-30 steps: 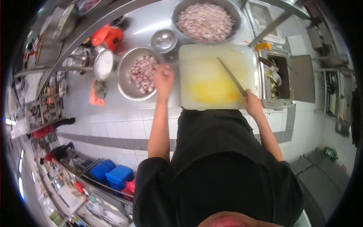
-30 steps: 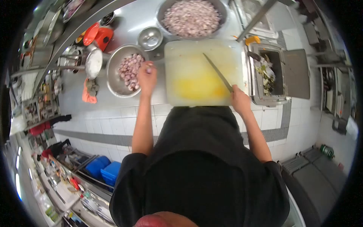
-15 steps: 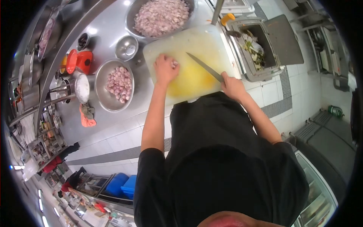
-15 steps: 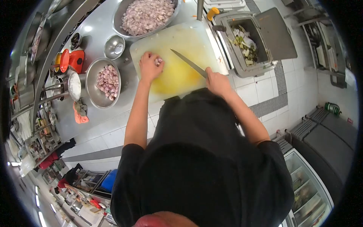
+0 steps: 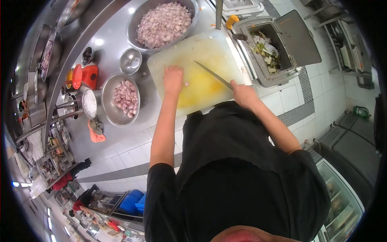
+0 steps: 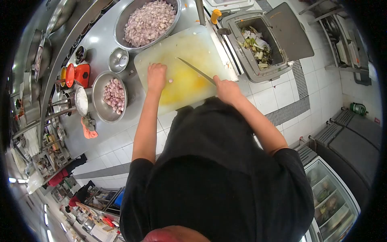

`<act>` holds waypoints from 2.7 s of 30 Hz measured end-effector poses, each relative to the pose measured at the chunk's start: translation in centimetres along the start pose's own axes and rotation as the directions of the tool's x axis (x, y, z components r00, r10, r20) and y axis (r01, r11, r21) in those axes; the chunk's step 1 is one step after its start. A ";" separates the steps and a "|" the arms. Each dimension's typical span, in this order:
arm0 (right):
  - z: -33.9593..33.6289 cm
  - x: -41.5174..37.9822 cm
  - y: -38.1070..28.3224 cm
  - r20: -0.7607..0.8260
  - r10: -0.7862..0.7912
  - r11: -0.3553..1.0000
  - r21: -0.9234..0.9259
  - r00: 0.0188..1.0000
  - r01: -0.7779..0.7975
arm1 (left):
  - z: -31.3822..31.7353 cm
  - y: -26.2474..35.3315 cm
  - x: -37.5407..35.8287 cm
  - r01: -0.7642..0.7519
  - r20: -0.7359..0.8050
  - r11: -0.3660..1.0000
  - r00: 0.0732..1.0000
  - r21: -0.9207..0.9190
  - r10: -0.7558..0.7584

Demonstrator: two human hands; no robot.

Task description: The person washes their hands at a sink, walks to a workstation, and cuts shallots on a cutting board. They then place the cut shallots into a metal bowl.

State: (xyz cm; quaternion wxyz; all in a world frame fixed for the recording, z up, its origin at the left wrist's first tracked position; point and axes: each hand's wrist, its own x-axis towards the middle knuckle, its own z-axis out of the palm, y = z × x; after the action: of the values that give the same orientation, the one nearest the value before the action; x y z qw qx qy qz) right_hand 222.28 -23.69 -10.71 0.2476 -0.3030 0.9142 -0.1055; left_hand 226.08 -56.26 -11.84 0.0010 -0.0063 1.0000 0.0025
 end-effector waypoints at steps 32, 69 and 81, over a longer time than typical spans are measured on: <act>0.1 -1.6 -1.1 -0.039 -0.134 0.987 -0.094 0.990 0.130 | 3.4 7.9 0.3 0.090 -0.165 0.700 0.943 -0.709 -0.288; 1.8 -0.9 -1.6 -0.105 -0.140 0.989 -0.070 0.985 0.133 | 4.3 7.2 -0.7 -0.005 -0.335 0.811 0.912 -0.584 -0.235; 0.5 -0.8 -1.9 0.074 -0.072 0.997 0.018 0.995 0.071 | 2.3 4.5 -7.2 0.193 -0.075 0.689 0.938 -0.699 -0.338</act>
State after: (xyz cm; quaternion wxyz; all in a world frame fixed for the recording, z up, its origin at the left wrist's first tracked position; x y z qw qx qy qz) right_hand 224.06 -24.71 -10.21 0.2801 -0.3373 0.8920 -0.1101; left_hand 233.24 -51.65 -14.13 -0.1002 -0.1515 0.9119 0.3681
